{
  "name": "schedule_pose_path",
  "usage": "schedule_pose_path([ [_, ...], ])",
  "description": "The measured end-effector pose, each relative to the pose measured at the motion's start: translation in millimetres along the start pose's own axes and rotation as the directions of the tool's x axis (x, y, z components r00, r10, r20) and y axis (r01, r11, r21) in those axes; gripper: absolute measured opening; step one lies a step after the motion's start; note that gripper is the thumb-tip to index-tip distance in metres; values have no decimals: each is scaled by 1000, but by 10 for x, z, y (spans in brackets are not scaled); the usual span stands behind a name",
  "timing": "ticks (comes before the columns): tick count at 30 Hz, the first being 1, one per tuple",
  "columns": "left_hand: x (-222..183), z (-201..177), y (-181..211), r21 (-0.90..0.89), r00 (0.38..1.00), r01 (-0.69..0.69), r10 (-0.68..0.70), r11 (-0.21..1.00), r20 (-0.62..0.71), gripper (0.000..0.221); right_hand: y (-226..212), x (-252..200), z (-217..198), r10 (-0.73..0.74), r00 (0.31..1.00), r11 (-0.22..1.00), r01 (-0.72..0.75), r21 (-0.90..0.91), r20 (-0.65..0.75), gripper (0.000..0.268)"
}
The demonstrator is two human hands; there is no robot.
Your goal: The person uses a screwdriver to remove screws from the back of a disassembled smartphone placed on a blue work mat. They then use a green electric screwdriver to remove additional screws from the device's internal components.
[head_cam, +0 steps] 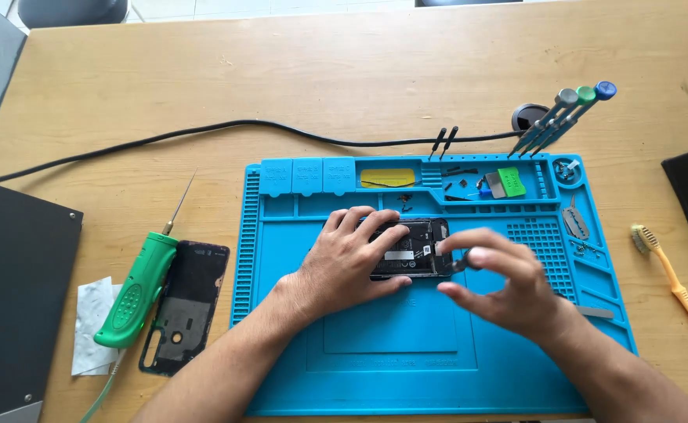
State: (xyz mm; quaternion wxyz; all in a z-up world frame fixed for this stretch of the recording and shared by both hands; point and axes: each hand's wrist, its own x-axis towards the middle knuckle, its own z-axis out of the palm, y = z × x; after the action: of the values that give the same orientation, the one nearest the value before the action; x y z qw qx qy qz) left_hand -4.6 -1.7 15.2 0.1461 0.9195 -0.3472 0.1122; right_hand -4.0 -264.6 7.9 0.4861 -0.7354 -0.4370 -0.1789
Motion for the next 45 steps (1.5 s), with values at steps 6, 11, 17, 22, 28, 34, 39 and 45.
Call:
schedule_pose_path([
  [6,-9,32,-7,-12,1000,2,-2,1000,-10,63,118,-116,-147,47,998,989,-51,-141,-29,71],
  [11,5,-24,15,-13,1000,-5,5,1000,4,61,70,-63,-89,44,998,992,-48,-113,-33,69],
  [17,-4,71,-27,-46,998,-35,32,998,-58,70,108,-121,-155,61,991,993,-48,-111,116,69],
  [22,7,4,-9,-78,999,-37,35,996,-31,68,44,-59,-138,34,998,997,-30,-76,59,65],
  [28,18,83,-45,-101,999,-5,8,995,34,71,227,-238,-147,106,987,989,-91,-117,122,70],
  [34,9,60,-16,-97,1000,-5,7,995,23,70,230,-251,-111,120,988,986,-107,-129,100,65],
  [39,5,74,-14,-105,999,11,-5,994,52,71,278,-341,-133,305,949,949,-295,-114,82,64],
  [45,3,81,-23,-97,999,5,0,995,44,71,317,-387,-88,350,931,936,-345,-66,100,66],
])
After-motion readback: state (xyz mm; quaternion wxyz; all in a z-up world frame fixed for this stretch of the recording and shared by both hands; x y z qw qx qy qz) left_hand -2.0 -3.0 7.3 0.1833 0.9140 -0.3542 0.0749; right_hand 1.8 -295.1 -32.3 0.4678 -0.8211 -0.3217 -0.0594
